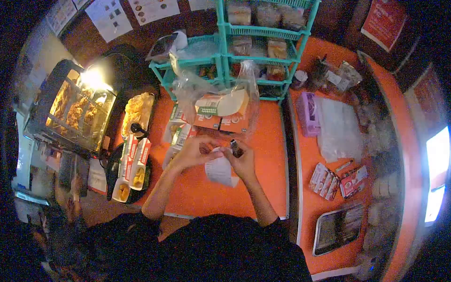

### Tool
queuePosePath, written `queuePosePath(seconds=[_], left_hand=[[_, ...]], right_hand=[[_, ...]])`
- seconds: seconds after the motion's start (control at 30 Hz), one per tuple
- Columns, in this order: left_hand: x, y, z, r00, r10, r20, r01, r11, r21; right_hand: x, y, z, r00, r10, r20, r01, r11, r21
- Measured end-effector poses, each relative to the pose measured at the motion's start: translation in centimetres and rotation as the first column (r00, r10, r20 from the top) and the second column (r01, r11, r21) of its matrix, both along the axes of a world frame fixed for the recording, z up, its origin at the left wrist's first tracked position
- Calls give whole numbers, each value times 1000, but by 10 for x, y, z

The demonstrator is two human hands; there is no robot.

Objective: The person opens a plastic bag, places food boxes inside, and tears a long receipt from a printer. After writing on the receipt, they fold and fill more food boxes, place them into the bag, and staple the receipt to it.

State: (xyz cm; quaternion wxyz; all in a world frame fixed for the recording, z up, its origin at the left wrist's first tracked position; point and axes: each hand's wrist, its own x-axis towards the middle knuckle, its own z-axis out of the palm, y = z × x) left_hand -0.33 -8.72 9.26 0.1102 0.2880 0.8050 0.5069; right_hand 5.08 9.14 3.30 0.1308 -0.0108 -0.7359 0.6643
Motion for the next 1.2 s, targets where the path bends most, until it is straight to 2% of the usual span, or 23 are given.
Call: queuePosePath(seconds=[0.03, 0.07, 0.1, 0.13, 0.17, 0.23, 0.3, 0.33, 0.37, 0.5, 0.57, 0.6, 0.63, 0.7, 0.77, 0.83, 0.87, 0.93, 1.03, 1.07, 1.1, 1.13, 1.2], left_hand=[[-2, 2, 2, 998, -57, 28, 57, 998, -17], [-8, 4, -1, 998, -63, 25, 63, 998, -16], [-18, 7, -7, 989, -39, 143, 20, 991, 129], [-27, 11, -10, 964, -33, 262, -39, 963, 266], [-31, 19, -5, 965, -41, 258, -31, 963, 269], [-42, 37, 10, 908, -41, 417, -158, 888, 432], [-66, 50, 16, 901, -76, 426, -127, 894, 429], [-84, 62, 8, 925, 32, 378, -230, 841, 490], [-99, 74, 6, 931, 145, 335, -319, 769, 554], [-148, 102, 27, 951, 197, 238, -300, 770, 563], [-172, 109, 20, 959, 155, 239, -265, 791, 551], [-177, 113, 22, 942, 138, 306, -291, 793, 535], [-182, 116, 23, 919, 122, 374, -316, 797, 515], [-190, 120, 17, 927, 118, 357, -306, 788, 534], [-187, 122, 17, 932, 112, 345, -298, 779, 551], [-167, 119, 38, 951, -12, 308, -197, 744, 639], [-164, 119, 41, 950, -13, 311, -198, 745, 637], [-159, 118, 44, 976, -111, 185, -71, 643, 763], [-158, 119, 38, 994, -54, 99, -43, 633, 773], [-162, 116, 33, 994, -55, 99, -42, 634, 772], [-166, 112, 27, 998, 23, -51, 17, 751, 660], [-169, 111, 22, 974, 74, -212, 49, 850, 524], [-153, 113, 40, 977, 105, -187, 6, 858, 514]], right_hand=[[0, 4, 12, 1000, -6, -2, 6, 1000, 1], [-1, 9, 25, 996, 24, 88, -8, 984, -179], [-5, 15, 32, 983, 69, 168, -5, 935, -354], [-12, 23, 30, 984, 95, 154, -27, 919, -394], [-19, 28, 34, 985, 87, 150, -22, 920, -391], [-37, 37, 49, 996, 43, 84, -10, 935, -355], [-62, 48, 68, 998, 2, 70, 17, 961, -277], [-81, 58, 68, 986, -127, -105, 127, 992, -12], [-98, 65, 71, 931, -201, -305, 276, 934, 228], [-140, 74, 106, 897, -321, -305, 405, 873, 273], [-159, 77, 107, 847, -323, -423, 490, 781, 386], [-166, 76, 108, 808, -342, -479, 537, 762, 362], [-170, 78, 108, 805, -341, -486, 540, 761, 361], [-170, 75, 114, 853, -367, -372, 491, 807, 328], [-175, 75, 111, 836, -370, -406, 506, 805, 309], [-177, 76, 114, 816, -373, -442, 522, 803, 286], [-173, 75, 122, 846, -359, -394, 486, 822, 295], [-174, 79, 120, 876, -340, -343, 446, 842, 303], [-181, 91, 109, 899, -278, -339, 360, 909, 211], [-180, 91, 111, 919, -332, -215, 309, 942, -133], [-178, 91, 112, 938, -337, -80, 264, 844, -467], [-176, 93, 114, 937, -341, -79, 267, 843, -467], [-170, 100, 116, 963, -261, -67, 117, 628, -770]])
